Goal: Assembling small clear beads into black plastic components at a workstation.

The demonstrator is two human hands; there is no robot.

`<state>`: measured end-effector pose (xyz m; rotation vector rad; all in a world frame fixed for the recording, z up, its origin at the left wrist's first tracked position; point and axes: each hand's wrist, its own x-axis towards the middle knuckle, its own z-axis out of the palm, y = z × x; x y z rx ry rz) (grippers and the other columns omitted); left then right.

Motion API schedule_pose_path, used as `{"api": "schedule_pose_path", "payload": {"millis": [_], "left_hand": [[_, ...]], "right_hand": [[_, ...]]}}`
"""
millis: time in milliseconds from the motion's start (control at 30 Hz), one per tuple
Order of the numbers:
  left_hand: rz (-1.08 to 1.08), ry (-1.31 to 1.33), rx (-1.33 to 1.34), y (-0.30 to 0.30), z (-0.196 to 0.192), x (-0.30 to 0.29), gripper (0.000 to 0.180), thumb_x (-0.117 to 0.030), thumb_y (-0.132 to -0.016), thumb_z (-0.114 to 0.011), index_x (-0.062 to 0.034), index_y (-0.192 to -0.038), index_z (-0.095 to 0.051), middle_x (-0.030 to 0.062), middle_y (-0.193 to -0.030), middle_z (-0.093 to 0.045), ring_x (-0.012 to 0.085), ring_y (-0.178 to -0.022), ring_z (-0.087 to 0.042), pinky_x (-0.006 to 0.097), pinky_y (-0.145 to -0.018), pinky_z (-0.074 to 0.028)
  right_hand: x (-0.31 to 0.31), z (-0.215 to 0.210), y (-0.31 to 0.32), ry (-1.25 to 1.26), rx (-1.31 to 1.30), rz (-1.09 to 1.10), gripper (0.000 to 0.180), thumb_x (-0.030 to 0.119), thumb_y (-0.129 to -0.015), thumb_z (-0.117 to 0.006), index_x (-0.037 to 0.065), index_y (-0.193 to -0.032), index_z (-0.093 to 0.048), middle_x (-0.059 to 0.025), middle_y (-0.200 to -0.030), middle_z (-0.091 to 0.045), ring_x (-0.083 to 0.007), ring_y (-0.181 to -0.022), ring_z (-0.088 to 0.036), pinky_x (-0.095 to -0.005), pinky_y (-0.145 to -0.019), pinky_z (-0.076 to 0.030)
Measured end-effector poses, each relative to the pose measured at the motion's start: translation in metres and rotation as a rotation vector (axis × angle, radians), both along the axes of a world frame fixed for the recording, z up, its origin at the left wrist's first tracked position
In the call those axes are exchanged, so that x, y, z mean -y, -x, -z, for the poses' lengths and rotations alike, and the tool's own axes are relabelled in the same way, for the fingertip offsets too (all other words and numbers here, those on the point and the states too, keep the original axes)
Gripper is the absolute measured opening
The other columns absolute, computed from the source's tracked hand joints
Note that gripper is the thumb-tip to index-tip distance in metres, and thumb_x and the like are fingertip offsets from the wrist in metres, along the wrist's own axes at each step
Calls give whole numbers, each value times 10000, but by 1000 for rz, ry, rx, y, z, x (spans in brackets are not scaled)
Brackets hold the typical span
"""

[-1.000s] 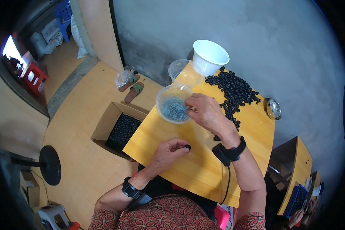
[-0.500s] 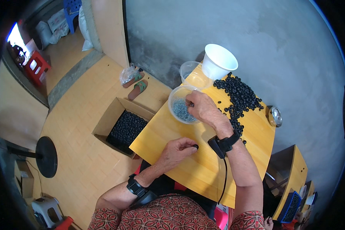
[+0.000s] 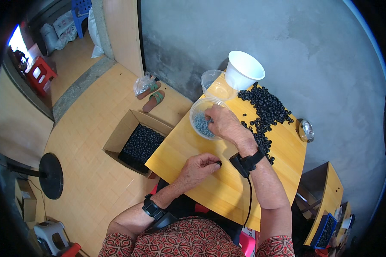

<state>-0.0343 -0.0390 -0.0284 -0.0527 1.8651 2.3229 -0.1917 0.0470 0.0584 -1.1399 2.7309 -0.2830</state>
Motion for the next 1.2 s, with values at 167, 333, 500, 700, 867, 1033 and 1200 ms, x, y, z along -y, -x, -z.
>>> {"api": "schedule_pose_path", "payload": {"millis": [167, 333, 500, 700, 867, 1033, 1200], "left_hand": [[-11, 7, -12, -1, -1, 2, 216, -96, -891, -666, 22, -1071, -654, 40, -953, -683, 90, -887, -628, 252, -808, -513], [-3, 8, -21, 2, 1, 2, 226, -100, -890, -669, 24, -1078, -649, 45, -963, -682, 97, -892, -628, 256, -815, -512], [11, 17, -25, 3, 4, 4, 237, -103, -892, -664, 26, -1090, -646, 50, -974, -681, 97, -908, -626, 255, -833, -506], [35, -19, 29, -1, -2, 1, 251, -105, -898, -657, 27, -1111, -640, 42, -999, -679, 100, -924, -625, 250, -841, -502], [31, -17, 19, -2, 3, 1, 235, -87, -901, -652, 10, -1115, -643, 39, -1017, -677, 97, -933, -628, 248, -847, -505], [35, -20, 29, -2, -4, 3, 215, -68, -909, -639, 4, -1111, -641, 46, -1016, -679, 104, -930, -635, 256, -854, -511], [23, -35, 43, 0, 4, 1, 196, -53, -916, -626, 11, -1101, -633, 56, -997, -682, 121, -920, -643, 262, -851, -515]], "right_hand": [[-2, -20, -13, -68, 3, 2, 317, 94, -738, -710, 40, -1038, -622, -160, -1056, -586, -358, -1038, -583, -431, -913, -482], [-2, 1, -3, -46, -8, -5, 308, 65, -721, -694, 27, -1016, -613, -168, -1037, -582, -374, -1003, -587, -437, -876, -493], [-5, 6, 0, 121, -13, -25, 193, -10, -700, -634, -19, -891, -615, -195, -945, -594, -384, -949, -598, -450, -815, -488], [-16, 4, -2, 344, 37, 33, 146, -57, -701, -611, -37, -845, -621, -232, -938, -610, -416, -882, -612, -469, -772, -492], [-39, -35, -17, 547, 10, 62, 139, -45, -723, -638, -34, -859, -611, -188, -858, -589, -356, -793, -616, -429, -708, -485], [-80, -35, -29, 555, 1, 202, 135, -73, -724, -624, -7, -840, -600, -151, -800, -565, -300, -708, -581, -376, -644, -463], [-104, -5, -37, 506, 42, 252, 128, -71, -718, -643, -1, -817, -599, -149, -778, -570, -306, -728, -588, -394, -653, -468]]}}
